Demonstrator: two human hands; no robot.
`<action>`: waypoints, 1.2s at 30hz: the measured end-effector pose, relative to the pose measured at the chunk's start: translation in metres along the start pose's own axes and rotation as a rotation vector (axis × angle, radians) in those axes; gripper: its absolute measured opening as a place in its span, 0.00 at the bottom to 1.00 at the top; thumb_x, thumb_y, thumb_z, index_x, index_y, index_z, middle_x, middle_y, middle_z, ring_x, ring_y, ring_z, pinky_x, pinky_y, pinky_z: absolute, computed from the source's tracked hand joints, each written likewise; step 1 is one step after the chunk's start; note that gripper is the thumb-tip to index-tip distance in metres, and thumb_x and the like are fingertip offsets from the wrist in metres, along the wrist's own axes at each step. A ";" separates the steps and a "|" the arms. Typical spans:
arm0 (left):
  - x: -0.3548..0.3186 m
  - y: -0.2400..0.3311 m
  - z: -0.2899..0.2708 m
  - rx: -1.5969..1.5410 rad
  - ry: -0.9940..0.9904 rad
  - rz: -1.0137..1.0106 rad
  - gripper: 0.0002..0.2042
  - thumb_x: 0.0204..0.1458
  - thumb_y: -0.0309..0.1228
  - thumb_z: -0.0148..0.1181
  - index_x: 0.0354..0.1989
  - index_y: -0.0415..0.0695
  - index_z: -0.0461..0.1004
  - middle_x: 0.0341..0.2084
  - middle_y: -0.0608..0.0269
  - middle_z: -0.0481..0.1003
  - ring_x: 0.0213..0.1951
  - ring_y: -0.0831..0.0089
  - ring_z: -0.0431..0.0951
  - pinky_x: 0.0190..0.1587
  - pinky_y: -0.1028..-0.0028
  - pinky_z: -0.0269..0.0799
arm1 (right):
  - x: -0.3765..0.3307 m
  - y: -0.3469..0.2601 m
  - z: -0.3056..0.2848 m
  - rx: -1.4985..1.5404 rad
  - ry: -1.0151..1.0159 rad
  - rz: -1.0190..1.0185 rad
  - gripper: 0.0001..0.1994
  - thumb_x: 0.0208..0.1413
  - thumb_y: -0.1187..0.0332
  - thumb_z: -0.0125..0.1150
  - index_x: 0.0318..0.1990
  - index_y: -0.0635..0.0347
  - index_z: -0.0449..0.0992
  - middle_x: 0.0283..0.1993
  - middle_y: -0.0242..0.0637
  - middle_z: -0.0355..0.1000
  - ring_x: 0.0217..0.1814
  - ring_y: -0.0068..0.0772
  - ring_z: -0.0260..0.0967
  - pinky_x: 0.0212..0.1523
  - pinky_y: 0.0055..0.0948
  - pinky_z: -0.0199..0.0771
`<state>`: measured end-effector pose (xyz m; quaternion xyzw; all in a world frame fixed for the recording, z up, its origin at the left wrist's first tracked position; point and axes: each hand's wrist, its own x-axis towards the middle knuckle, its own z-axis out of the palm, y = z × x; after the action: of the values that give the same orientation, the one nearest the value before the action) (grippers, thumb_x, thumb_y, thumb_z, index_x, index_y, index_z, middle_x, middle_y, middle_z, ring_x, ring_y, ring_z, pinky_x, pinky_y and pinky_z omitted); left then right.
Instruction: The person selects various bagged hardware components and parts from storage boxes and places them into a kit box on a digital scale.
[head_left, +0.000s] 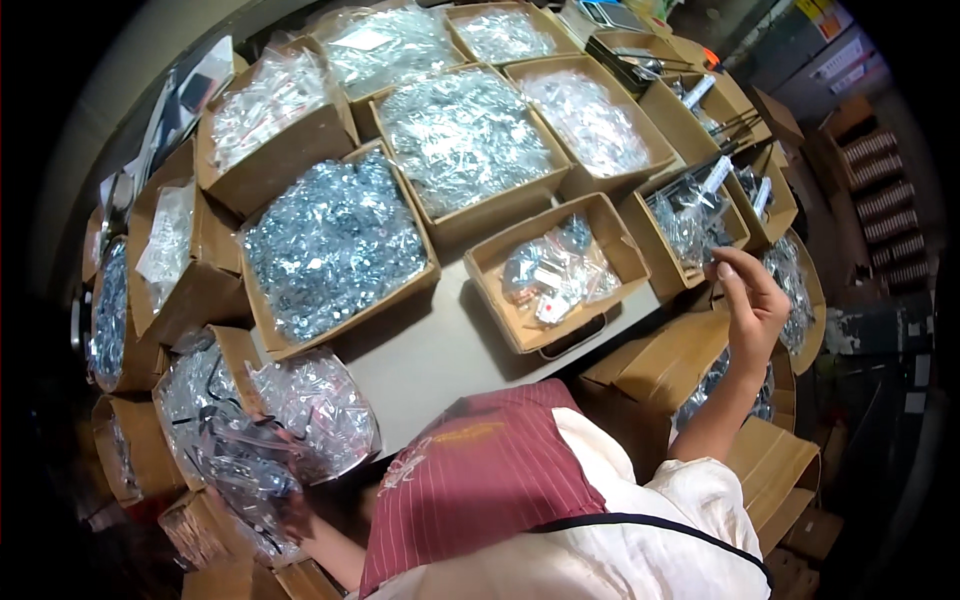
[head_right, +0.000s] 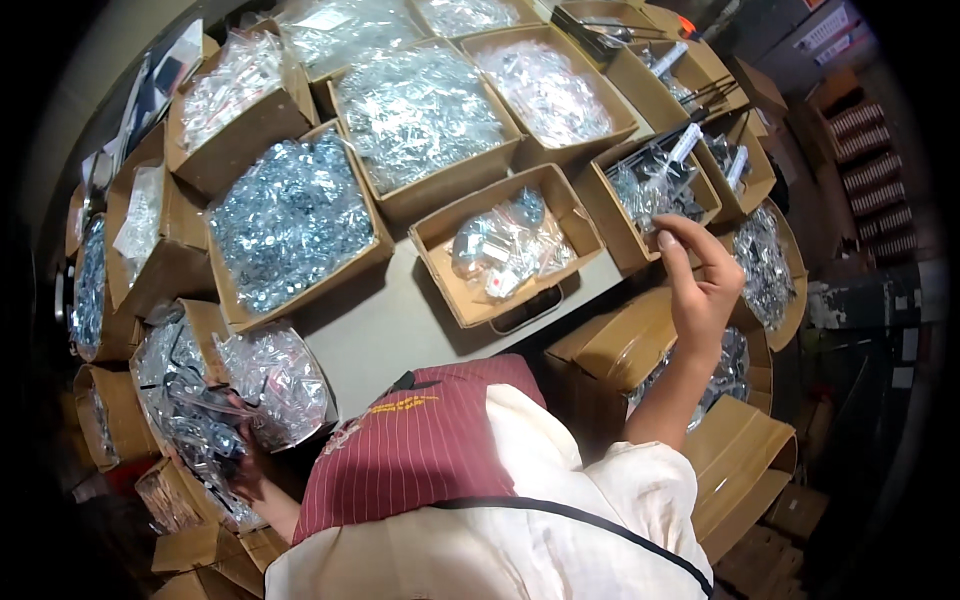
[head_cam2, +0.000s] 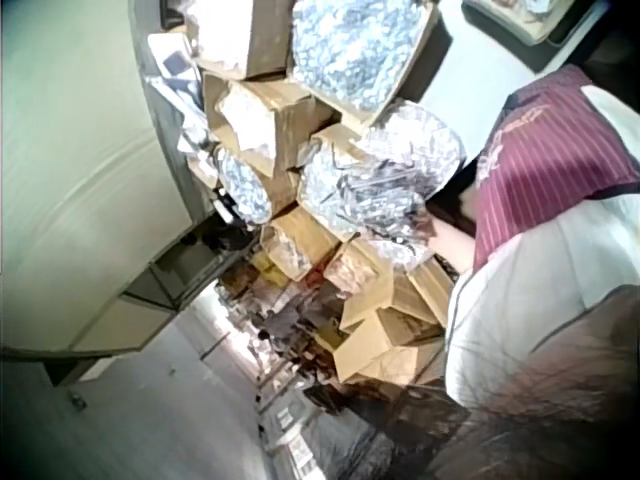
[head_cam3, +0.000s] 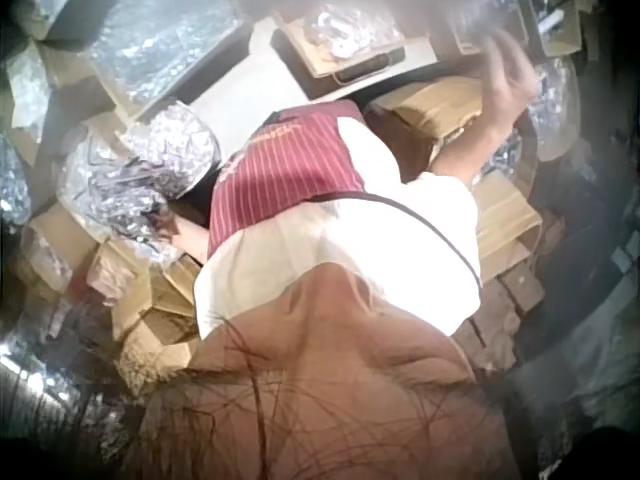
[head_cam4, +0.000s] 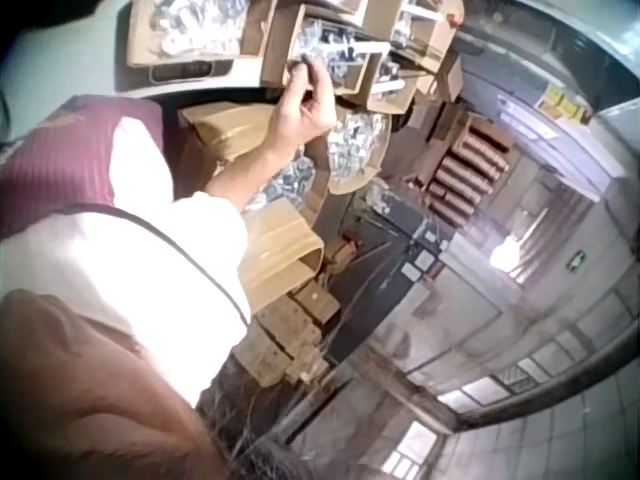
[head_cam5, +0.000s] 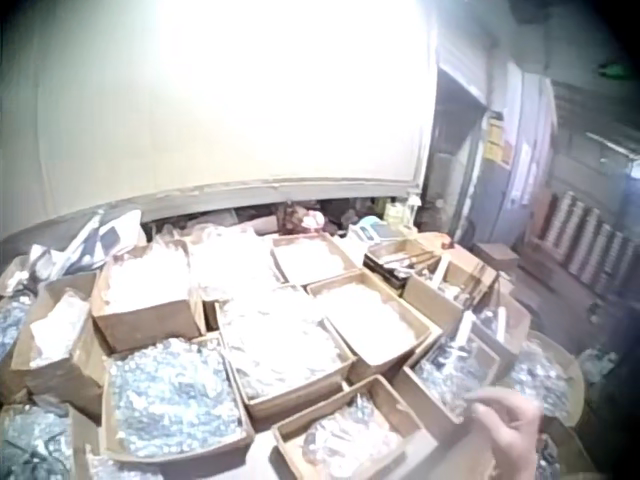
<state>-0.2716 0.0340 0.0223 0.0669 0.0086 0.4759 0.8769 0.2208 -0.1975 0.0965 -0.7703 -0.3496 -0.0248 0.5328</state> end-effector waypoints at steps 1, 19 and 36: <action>0.003 0.007 -0.004 0.020 0.022 0.018 0.44 0.53 0.44 0.65 0.74 0.49 0.46 0.72 0.40 0.41 0.69 0.34 0.48 0.66 0.33 0.52 | -0.006 0.000 -0.003 0.027 0.012 0.007 0.07 0.56 0.79 0.60 0.41 0.70 0.81 0.36 0.38 0.80 0.37 0.25 0.78 0.42 0.23 0.75; 0.055 -0.020 0.003 -0.016 -0.143 -0.062 0.41 0.52 0.51 0.64 0.71 0.48 0.52 0.64 0.31 0.49 0.63 0.24 0.53 0.56 0.27 0.64 | -0.049 0.011 -0.024 0.057 0.083 0.130 0.08 0.58 0.77 0.59 0.42 0.71 0.80 0.32 0.37 0.78 0.35 0.24 0.76 0.41 0.22 0.75; -0.022 0.007 -0.045 0.182 0.188 0.296 0.33 0.54 0.47 0.59 0.66 0.45 0.61 0.60 0.39 0.62 0.61 0.39 0.64 0.54 0.30 0.67 | 0.017 0.006 0.033 -0.144 -0.157 -0.234 0.09 0.50 0.75 0.63 0.40 0.65 0.81 0.34 0.46 0.80 0.35 0.42 0.79 0.39 0.32 0.77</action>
<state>-0.2931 0.0244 -0.0228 0.1018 0.1235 0.6012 0.7829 0.2267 -0.1625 0.0847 -0.7599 -0.4750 -0.0514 0.4407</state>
